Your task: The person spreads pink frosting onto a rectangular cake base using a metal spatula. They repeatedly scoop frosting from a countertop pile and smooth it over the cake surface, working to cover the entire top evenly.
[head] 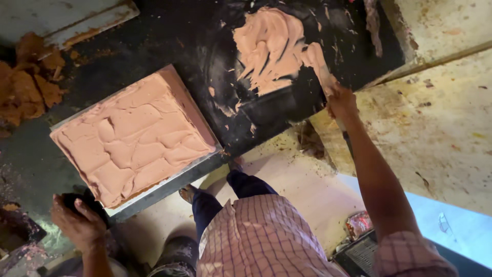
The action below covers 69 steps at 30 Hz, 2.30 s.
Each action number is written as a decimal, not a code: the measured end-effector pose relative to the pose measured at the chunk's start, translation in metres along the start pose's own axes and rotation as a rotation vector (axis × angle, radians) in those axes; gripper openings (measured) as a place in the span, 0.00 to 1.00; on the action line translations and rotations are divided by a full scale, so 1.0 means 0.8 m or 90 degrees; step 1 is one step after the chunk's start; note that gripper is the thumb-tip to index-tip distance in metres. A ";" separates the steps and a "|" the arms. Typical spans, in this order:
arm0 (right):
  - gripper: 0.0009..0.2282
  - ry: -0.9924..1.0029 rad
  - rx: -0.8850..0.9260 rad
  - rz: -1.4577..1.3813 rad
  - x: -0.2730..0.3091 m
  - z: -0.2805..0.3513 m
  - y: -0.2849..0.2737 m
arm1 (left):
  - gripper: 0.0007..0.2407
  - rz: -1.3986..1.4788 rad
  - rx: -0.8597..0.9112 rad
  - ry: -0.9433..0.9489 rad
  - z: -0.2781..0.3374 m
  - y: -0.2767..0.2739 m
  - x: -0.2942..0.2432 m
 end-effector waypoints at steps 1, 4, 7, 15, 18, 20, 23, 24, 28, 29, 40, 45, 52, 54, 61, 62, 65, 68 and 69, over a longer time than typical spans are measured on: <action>0.18 -0.028 -0.002 0.025 0.005 0.001 0.010 | 0.19 -0.004 -0.003 0.010 0.000 0.000 -0.001; 0.20 -0.213 -0.016 0.120 0.019 0.076 0.069 | 0.21 0.038 0.017 -0.051 -0.002 -0.001 0.002; 0.21 -0.296 0.045 0.173 0.046 0.176 0.127 | 0.19 -0.009 0.017 -0.034 0.000 -0.001 -0.001; 0.23 -0.401 0.075 0.293 0.142 0.199 0.079 | 0.18 0.013 -0.006 -0.007 0.001 -0.001 -0.002; 0.20 -0.635 -0.083 0.515 0.164 0.179 0.081 | 0.18 0.010 -0.012 -0.005 -0.001 -0.001 -0.003; 0.18 -0.542 -0.004 0.603 0.151 0.174 0.091 | 0.18 0.007 -0.014 0.001 0.000 -0.003 -0.005; 0.23 -0.463 0.163 0.479 0.123 0.199 0.082 | 0.18 0.009 -0.021 0.013 -0.009 -0.003 -0.007; 0.22 -0.518 0.143 0.463 0.118 0.210 0.070 | 0.18 0.008 -0.025 0.012 -0.008 -0.002 -0.009; 0.17 -0.452 0.100 0.417 0.095 0.200 0.046 | 0.18 0.041 -0.003 -0.039 -0.003 -0.001 -0.006; 0.16 -0.364 0.096 0.409 0.090 0.187 0.047 | 0.18 0.028 -0.006 -0.030 -0.002 -0.003 -0.006; 0.16 -0.545 0.113 0.291 0.079 0.164 0.075 | 0.19 -0.001 -0.035 -0.019 -0.007 0.000 -0.014; 0.19 -0.604 0.108 0.299 0.086 0.097 0.105 | 0.20 -0.001 -0.052 0.007 -0.006 0.007 -0.013; 0.18 -0.188 0.558 0.184 0.089 0.114 0.061 | 0.20 0.034 -0.073 -0.020 -0.009 0.006 -0.009; 0.18 -0.123 0.587 0.173 0.126 0.139 0.055 | 0.20 0.068 -0.078 -0.030 -0.011 0.005 -0.009; 0.15 -0.870 0.530 0.362 0.369 0.299 0.171 | 0.21 0.082 -0.091 -0.065 -0.016 0.000 -0.013; 0.19 -0.823 0.534 0.449 0.394 0.321 0.197 | 0.21 0.088 -0.094 -0.069 -0.015 -0.001 -0.013; 0.19 -0.839 0.479 0.632 0.467 0.402 0.264 | 0.21 0.110 -0.103 -0.079 -0.014 -0.006 -0.014; 0.12 -1.107 0.300 0.697 0.524 0.487 0.321 | 0.20 0.137 -0.111 -0.084 -0.018 -0.010 -0.014; 0.08 -1.039 0.350 0.878 0.530 0.496 0.351 | 0.20 0.147 -0.112 -0.086 -0.016 -0.010 -0.015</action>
Point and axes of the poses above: each hand's wrist, its own z-axis away from the middle knuckle, its own y-axis out of the palm, x = y × z, the point moved 4 cm from there along -z, towards the middle knuckle, and after that the axes turned 6 degrees about z, right-handed, at the moved point
